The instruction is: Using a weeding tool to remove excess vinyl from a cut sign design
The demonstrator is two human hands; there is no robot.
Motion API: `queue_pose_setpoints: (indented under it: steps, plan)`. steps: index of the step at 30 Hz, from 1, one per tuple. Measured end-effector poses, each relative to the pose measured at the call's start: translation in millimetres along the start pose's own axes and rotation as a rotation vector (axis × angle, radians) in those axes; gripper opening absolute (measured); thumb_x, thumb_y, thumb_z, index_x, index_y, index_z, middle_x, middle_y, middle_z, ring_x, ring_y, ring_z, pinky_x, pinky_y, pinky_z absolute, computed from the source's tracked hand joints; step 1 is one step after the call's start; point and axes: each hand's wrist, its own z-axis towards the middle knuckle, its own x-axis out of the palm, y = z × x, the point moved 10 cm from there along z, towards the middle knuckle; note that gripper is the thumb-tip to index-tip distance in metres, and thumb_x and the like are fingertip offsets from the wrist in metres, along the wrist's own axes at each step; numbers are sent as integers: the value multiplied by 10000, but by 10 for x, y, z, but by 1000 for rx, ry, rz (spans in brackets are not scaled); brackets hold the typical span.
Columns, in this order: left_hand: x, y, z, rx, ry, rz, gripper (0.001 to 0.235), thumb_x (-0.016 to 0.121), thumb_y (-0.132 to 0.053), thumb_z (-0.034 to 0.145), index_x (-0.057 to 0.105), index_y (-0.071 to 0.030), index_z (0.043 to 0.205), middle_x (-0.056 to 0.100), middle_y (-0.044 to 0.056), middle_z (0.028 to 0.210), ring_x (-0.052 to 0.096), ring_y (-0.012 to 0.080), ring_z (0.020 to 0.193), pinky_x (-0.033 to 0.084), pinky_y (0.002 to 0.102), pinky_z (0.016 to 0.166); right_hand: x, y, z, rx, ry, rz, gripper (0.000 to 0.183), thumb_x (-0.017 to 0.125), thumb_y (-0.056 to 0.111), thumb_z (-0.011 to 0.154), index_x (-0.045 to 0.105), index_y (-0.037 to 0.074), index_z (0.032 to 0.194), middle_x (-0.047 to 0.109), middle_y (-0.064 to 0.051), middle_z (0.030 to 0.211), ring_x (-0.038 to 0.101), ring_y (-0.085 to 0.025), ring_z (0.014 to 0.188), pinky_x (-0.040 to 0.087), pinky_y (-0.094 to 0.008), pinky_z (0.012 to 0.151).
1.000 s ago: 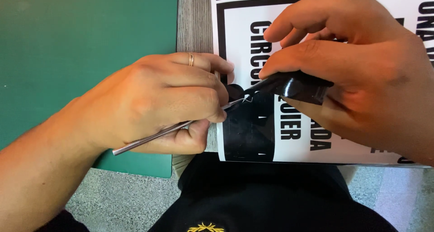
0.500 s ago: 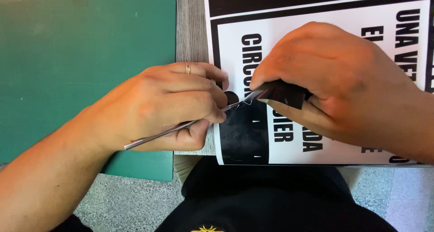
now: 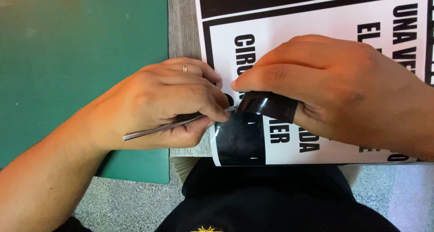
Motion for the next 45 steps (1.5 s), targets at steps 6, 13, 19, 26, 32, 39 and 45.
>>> queue_pose_setpoints:
  steps: [6,13,19,26,32,39,45]
  plan:
    - [13,11,1,-4,5,18,78,651,44,959,669,5,1024,698,91,938,715,263,866,575,473,980,-2,22,-13,-20,-3,-51,373,621,-128,936,727,83,1226,703,-69,1066,678,-228,993,552,-345,863]
    - [21,40,-25,-11,-3,17,79,684,25,963,680,-1,1038,705,80,953,734,238,889,575,467,997,0,25,21,13,17,-17,281,679,-28,970,715,98,1218,713,-63,1091,684,-211,963,556,-330,835]
    - [19,40,-25,-20,1,15,73,698,16,958,688,-2,1029,705,80,953,724,258,903,572,472,997,-3,49,59,30,27,-36,186,658,97,1046,683,147,1223,693,18,1000,672,-152,965,495,-282,711]
    - [25,24,-13,-2,13,5,64,669,-2,984,655,2,1046,697,109,947,709,281,863,574,474,989,62,-225,4,340,60,276,827,723,-19,781,392,138,1523,635,-6,1257,659,-159,920,545,-288,699]
    - [5,19,-6,-14,-18,19,44,688,34,969,669,8,999,657,96,877,657,260,789,560,448,955,85,-328,-17,527,18,452,936,719,-34,757,260,142,1554,530,-40,1427,592,-107,742,521,-220,654]
    - [15,1,-15,14,48,-25,21,627,-7,994,639,-10,1010,633,62,840,583,283,744,552,507,1036,67,-235,-11,408,33,378,925,725,-40,792,254,136,1569,546,-95,1447,480,-101,562,462,-233,623]
    - [-27,9,-14,-4,110,-153,76,555,-14,921,627,-35,913,692,51,888,673,230,770,503,517,1080,144,-334,-85,551,128,280,1045,794,101,680,319,262,1597,747,146,965,571,-93,508,481,-230,512]
